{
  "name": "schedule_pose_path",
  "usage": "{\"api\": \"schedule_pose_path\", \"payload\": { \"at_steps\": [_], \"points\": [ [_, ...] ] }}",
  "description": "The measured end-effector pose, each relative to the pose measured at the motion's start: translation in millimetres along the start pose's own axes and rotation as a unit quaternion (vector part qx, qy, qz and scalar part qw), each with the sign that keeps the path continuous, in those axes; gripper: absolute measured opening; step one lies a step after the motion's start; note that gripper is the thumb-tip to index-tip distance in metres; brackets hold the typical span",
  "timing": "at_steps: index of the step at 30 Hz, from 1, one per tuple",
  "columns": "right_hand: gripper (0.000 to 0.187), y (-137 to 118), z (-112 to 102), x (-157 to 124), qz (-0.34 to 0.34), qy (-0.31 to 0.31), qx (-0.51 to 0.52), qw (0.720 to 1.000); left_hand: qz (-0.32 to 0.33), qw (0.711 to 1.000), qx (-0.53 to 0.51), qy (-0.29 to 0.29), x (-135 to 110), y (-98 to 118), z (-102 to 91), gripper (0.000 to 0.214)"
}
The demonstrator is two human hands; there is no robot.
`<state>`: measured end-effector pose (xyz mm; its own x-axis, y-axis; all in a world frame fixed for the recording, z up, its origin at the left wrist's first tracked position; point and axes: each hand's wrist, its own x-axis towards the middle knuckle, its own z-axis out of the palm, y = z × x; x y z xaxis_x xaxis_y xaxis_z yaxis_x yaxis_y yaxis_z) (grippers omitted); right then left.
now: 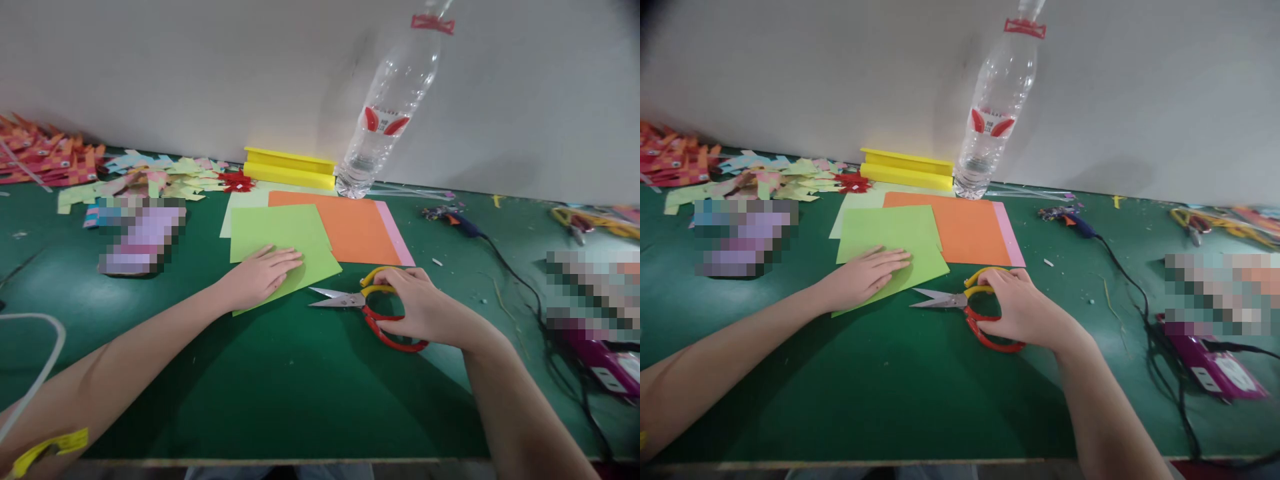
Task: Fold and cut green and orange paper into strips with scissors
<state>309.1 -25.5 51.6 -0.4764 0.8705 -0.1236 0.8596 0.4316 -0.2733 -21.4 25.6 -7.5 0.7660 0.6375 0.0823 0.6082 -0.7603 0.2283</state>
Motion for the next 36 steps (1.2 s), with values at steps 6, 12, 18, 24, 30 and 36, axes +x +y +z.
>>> {"api": "schedule_pose_path", "payload": {
  "at_steps": [6,12,18,24,30,36],
  "points": [
    [0.044,0.9,-0.8,0.6,-0.002,0.002,-0.009,1.0,0.0,1.0,-0.014,0.0,0.9,0.2,0.1,0.042],
    [0.044,2.1,0.1,1.0,-0.007,0.006,-0.012,1.0,0.001,1.0,-0.007,0.0,0.6,0.4,-0.6,0.042],
    [0.042,1.8,0.1,1.4,-0.005,0.002,-0.01,1.0,0.003,1.0,-0.003,0.002,0.4,-0.4,0.5,0.042],
    [0.043,4.0,2.0,1.6,-0.008,0.006,-0.009,1.0,0.004,1.0,0.005,0.002,0.3,-0.9,1.2,0.041],
    [0.047,5.7,4.1,2.2,0.0,0.012,0.001,1.0,0.0,1.0,0.006,-0.002,0.9,-0.2,0.1,0.042],
    [0.046,-1.7,5.8,5.8,0.0,0.012,-0.005,1.0,0.007,1.0,0.014,0.004,1.1,-0.6,1.3,0.041]
  ]
}}
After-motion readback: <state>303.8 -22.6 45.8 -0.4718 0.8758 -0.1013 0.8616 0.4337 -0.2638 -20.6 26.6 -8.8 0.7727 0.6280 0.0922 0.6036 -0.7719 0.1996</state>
